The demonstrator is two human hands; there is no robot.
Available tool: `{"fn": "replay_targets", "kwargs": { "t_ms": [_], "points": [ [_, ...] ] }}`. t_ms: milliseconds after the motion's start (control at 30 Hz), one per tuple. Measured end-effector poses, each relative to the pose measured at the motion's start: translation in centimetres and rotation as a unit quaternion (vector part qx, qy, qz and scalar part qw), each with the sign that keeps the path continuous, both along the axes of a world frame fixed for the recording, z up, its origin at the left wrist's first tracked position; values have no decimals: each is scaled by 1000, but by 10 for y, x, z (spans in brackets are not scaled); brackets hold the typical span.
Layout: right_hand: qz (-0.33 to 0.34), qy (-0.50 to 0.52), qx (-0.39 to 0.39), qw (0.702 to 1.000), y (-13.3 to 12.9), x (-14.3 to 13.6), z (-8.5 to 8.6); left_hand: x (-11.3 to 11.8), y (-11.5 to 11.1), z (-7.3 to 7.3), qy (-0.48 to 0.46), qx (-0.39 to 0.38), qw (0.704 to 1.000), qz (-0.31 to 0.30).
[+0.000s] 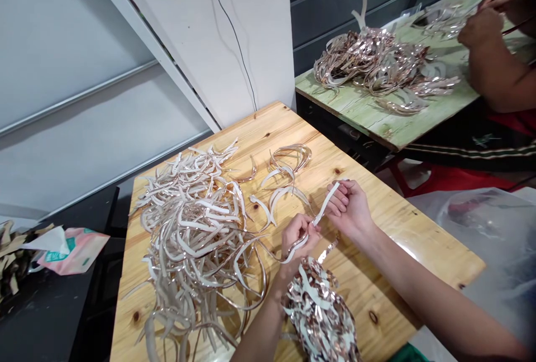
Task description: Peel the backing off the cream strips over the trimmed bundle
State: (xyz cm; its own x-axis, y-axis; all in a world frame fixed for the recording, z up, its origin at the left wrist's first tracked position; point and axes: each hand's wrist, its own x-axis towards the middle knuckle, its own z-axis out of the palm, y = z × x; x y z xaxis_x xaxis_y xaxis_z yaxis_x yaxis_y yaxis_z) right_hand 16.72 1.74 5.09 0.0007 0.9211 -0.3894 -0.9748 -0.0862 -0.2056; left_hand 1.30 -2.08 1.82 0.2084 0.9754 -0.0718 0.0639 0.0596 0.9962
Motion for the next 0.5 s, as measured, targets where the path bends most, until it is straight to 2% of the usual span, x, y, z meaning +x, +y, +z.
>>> {"fn": "replay_targets", "kwargs": {
  "t_ms": [133, 267, 400, 500],
  "points": [
    [-28, 15, 0, 999, 2, 6, 1, -2, -1, -4, 23, 19, 999, -25],
    [-53, 0, -5, 999, 3, 12, 3, -3, -2, -10, 12, 19, 1000, -14],
    [-98, -107, 31, 989, 6, 16, 6, -4, -2, -10, -19, 17, 999, 24],
    [-93, -251, 89, 959, 6, 10, 9, -4, -3, -3, -45, 17, 998, 42]
  ]
}}
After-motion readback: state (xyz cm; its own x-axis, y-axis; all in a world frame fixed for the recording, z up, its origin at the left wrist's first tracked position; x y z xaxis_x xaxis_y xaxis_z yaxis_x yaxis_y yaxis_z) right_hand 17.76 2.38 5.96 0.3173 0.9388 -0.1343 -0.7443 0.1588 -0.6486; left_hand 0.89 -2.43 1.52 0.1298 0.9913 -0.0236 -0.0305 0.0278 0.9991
